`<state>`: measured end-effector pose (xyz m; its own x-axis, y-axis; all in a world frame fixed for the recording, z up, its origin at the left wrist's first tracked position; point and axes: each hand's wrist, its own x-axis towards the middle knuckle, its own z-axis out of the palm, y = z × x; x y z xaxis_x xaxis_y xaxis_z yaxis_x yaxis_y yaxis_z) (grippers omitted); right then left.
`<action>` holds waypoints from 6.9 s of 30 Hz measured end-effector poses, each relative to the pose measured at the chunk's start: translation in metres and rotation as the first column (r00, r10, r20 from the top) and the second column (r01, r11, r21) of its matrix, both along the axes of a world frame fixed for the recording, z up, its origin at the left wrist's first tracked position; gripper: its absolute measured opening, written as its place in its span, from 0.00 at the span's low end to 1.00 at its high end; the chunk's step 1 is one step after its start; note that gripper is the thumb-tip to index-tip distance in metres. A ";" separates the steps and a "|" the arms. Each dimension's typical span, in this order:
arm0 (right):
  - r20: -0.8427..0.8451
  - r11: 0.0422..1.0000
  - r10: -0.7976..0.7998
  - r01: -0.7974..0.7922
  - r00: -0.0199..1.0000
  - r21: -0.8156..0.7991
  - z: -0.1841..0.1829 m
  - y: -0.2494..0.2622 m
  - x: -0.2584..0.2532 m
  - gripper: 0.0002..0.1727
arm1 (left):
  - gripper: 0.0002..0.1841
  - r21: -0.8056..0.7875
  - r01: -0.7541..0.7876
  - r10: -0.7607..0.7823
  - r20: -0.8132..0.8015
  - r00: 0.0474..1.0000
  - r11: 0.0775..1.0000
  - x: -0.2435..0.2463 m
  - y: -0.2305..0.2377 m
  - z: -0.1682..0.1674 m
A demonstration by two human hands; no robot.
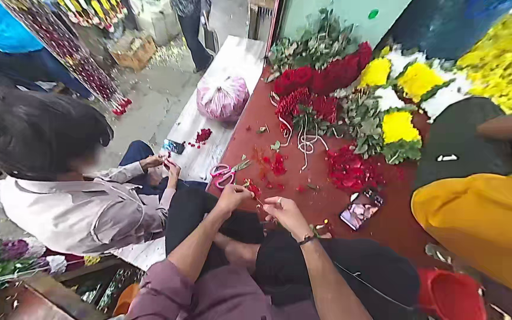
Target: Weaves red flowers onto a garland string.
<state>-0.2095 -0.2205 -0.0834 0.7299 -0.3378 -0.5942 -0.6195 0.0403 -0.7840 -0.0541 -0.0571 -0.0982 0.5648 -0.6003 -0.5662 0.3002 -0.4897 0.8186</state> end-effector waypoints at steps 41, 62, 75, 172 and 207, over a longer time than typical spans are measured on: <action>0.173 0.970 -0.211 0.183 0.962 0.161 0.004 -0.007 0.004 0.06 | 0.08 0.092 -0.056 0.047 0.098 0.994 0.994 -0.010 -0.006 -0.003; 0.242 0.952 0.134 -0.193 0.961 0.239 -0.005 -0.007 0.005 0.07 | 0.07 0.108 0.045 -0.063 0.170 0.983 0.993 0.009 0.004 -0.001; 0.219 0.980 -0.004 -0.039 0.976 0.193 0.000 -0.015 0.003 0.06 | 0.08 -0.006 -0.144 0.144 0.099 0.985 0.990 0.008 0.004 -0.001; 0.296 0.964 -0.254 0.264 0.921 0.007 -0.004 -0.029 0.006 0.13 | 0.07 0.137 0.043 -0.076 0.248 0.966 0.990 -0.008 0.001 -0.005; 0.241 0.968 -0.249 0.246 0.938 0.044 0.014 -0.029 -0.001 0.10 | 0.07 0.091 -0.068 0.047 0.221 0.974 0.994 -0.010 0.001 0.002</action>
